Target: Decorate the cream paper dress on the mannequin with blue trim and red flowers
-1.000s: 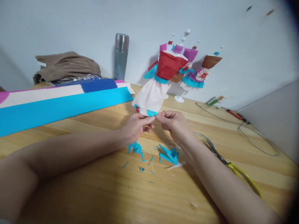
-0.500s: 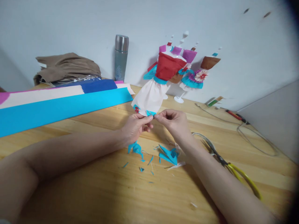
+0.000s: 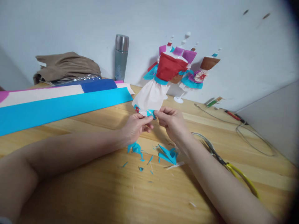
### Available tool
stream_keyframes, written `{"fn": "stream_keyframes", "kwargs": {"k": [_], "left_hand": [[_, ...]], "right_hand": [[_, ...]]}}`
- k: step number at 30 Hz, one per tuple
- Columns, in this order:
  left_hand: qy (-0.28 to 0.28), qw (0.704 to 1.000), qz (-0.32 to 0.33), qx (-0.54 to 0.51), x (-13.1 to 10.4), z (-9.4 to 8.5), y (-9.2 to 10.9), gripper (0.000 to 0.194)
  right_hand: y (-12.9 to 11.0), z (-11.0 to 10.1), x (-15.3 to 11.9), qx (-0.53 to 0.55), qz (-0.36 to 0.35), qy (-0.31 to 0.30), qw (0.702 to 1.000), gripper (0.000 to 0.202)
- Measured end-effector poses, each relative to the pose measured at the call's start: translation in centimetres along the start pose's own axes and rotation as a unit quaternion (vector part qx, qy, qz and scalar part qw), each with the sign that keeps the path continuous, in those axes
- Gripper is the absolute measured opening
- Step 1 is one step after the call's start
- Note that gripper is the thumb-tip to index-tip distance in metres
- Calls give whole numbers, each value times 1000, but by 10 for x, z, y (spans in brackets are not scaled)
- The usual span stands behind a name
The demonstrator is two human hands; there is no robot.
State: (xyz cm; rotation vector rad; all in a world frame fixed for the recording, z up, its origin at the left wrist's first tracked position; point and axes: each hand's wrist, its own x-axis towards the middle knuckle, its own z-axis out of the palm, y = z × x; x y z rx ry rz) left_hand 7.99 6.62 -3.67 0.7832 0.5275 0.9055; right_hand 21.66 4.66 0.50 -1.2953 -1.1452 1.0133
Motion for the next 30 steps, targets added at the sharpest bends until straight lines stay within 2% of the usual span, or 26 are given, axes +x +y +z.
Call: {"fn": "stream_keyframes", "kwargs": {"k": [6,10,17,23,30], "left_hand": [[-20,1000,-3,-14,-1,1,2,25],[-7,1000,-4,-19,0,3,3,26],[9,1000,-4,-24,2,2,2,24],[11,1000,0,-14,1,3,3,25],[6,1000,-1,-29,-1,3,5,25]], "right_hand": [[1,4,-1,41,1,0,999,29],[2,6,-2,26,-7,-4,1000,29],[4,5,-1,60,21,-40,997,38],[4,6,0,28,-13,-27,999,43],[3,5,0,53,15,-45,997,51]]}}
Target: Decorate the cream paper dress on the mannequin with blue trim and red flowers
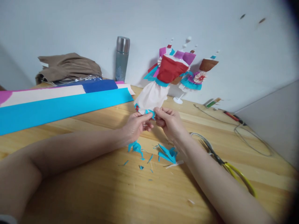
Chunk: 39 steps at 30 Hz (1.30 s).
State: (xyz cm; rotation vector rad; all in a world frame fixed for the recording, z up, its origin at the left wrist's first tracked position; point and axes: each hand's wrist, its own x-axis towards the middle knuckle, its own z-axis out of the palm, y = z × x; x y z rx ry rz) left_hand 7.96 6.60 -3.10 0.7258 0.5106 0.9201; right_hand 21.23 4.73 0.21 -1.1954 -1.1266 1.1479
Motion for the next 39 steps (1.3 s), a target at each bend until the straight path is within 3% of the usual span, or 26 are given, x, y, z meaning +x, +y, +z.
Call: {"fn": "stream_keyframes", "kwargs": {"k": [5,11,18,27,36,39], "left_hand": [[-6,1000,-4,0,0,0,1,21],[8,1000,-2,2,0,0,0,21],[-20,1000,-6,-2,-2,0,0,31],[-24,1000,-7,13,-3,0,1,24],[8,1000,-4,22,-8,-1,0,18],[12,999,-3,29,-9,-4,0,18]], "right_hand": [[-5,-2,-2,-11,-3,-12,1000,55],[-3,-4,-3,-85,-43,-7,995,43],[-1,-2,-2,-62,-38,8,997,47],[-2,-5,-1,-69,-38,1,997,48],[-17,-14,-8,-106,2,-23,994,33],[-26,-25,-12,-156,-6,0,988,25]]}}
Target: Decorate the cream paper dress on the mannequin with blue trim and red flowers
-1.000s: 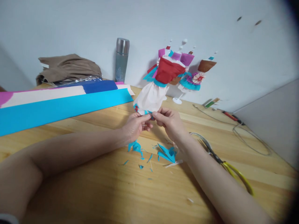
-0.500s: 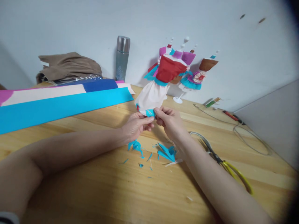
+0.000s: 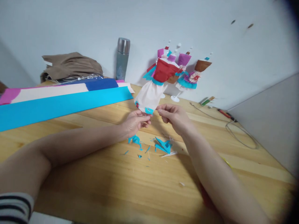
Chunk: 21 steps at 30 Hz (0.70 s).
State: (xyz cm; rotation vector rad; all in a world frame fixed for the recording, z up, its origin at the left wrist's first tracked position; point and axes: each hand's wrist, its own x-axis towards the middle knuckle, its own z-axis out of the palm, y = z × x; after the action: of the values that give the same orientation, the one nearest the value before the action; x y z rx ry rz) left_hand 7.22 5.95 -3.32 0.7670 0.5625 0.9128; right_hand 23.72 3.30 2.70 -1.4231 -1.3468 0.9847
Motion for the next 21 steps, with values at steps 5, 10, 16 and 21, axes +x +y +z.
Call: {"fn": "stream_keyframes", "kwargs": {"k": [5,10,16,21], "left_hand": [[2,1000,0,6,0,-2,1,15],[28,999,-7,16,-1,2,4,8],[53,998,-17,14,3,3,6,2],[43,995,-70,55,5,3,8,11]], "right_hand": [[-4,-41,3,-155,-18,72,985,13],[10,-63,7,-296,-18,72,952,3],[20,-57,-4,-261,43,-4,964,3],[-14,-65,-2,-107,-78,43,990,18]]}}
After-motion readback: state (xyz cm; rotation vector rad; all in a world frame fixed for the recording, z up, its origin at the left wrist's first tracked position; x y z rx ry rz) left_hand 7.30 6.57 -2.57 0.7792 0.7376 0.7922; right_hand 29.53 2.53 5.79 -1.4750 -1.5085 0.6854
